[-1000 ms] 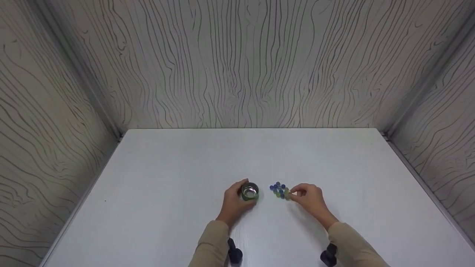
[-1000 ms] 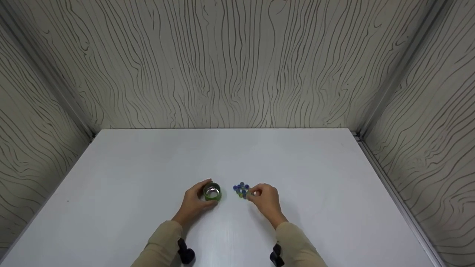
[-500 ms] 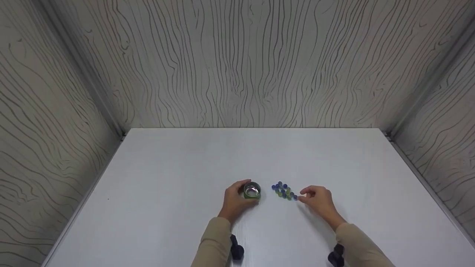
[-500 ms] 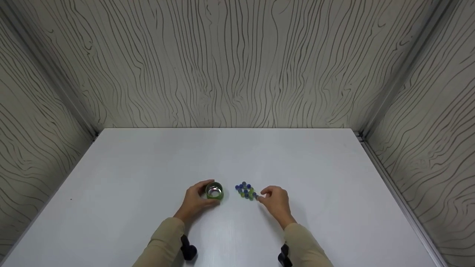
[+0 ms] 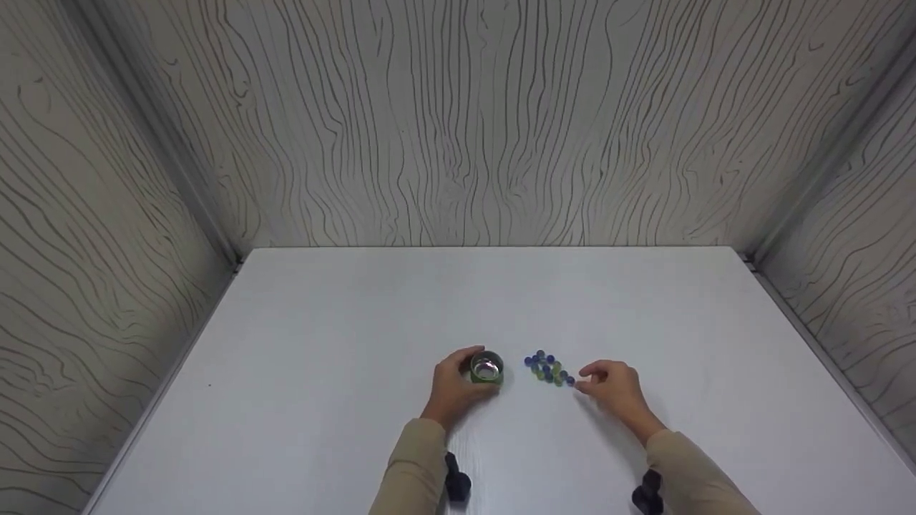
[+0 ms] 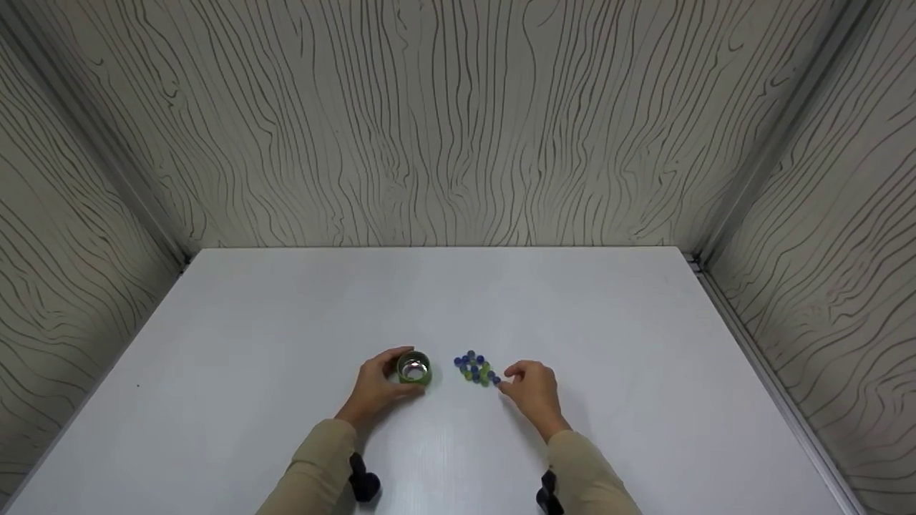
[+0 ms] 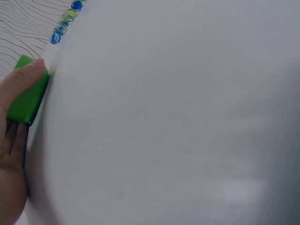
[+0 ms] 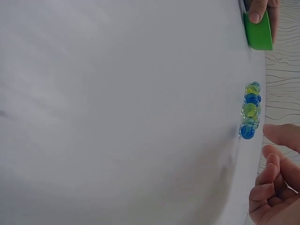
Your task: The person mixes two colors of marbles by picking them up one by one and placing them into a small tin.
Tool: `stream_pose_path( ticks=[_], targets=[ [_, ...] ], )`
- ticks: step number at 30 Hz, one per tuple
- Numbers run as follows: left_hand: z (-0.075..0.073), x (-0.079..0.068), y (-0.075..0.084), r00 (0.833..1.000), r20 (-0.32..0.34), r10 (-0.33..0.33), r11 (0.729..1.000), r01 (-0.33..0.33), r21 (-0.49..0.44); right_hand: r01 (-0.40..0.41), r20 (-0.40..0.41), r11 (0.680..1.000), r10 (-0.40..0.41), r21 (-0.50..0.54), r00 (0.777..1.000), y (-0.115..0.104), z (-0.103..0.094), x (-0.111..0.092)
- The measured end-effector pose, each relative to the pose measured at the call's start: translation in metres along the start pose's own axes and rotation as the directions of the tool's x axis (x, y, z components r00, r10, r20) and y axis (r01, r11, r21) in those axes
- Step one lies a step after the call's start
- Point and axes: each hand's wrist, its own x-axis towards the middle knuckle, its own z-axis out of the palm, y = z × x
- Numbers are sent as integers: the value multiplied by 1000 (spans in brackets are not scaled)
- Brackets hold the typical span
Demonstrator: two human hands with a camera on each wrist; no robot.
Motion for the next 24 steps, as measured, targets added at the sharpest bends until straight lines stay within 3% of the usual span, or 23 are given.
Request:
stream_pose_path(
  ticks=[6,15,24],
  targets=[
    [-1,0,2,1000,13,-24,999,24,-38,0,13,1000,0,21,1000,2,4,4],
    [-1,4,-5,1000,14,-3,999,4,-51,-8,22,1000,8,4,1000,1,8,8],
    [-2,2,-1,1000,7,0,1000,0,-21,-6,24,1000,6,-21,1000,4,14,12]
  ],
)
